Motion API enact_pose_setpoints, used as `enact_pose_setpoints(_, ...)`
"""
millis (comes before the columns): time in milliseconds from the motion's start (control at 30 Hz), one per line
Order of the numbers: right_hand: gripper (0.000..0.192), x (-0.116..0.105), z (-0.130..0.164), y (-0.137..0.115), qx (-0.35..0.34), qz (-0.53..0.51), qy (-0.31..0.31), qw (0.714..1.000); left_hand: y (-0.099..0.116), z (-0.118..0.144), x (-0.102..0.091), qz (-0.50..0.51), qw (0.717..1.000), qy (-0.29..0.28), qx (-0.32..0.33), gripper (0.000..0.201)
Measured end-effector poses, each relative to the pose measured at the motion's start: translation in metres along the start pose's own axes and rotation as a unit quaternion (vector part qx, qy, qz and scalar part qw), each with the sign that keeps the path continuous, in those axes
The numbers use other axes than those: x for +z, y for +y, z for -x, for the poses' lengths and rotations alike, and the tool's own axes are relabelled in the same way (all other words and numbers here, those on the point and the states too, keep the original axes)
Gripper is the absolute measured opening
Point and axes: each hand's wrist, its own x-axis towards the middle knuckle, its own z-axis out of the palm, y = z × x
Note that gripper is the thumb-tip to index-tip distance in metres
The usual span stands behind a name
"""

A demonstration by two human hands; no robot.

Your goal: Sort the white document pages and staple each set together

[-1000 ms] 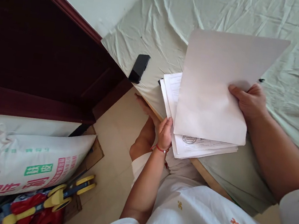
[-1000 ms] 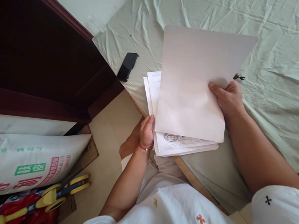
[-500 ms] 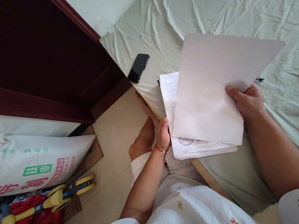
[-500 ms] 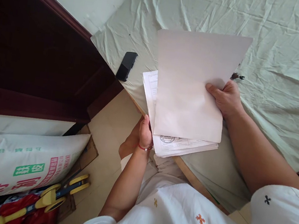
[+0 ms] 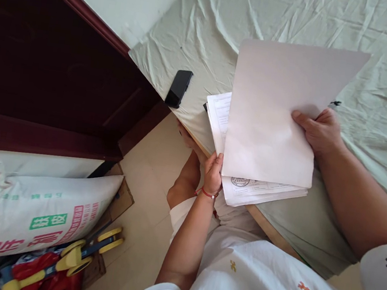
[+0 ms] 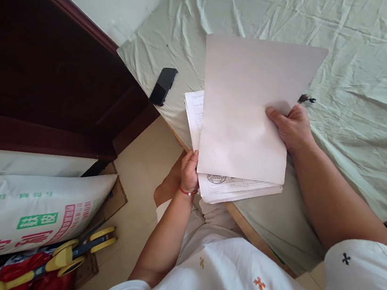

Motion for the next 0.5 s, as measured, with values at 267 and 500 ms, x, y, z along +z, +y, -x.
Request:
enact_pose_setpoints(267,0.032,-0.001,-0.0012,0.0017,0.012,0.005,-0.001,1.0,0.0002,-0.0002,-0.0008,-0.02,1.0,0.009,0.0,0.049)
enact_pose_setpoints(500,0.033,-0.0015,-0.0008,0.0015,0.016,0.002,-0.005,1.0,-0.0002,-0.0004,-0.0006,-0.012,1.0,-0.003,0.005,0.049)
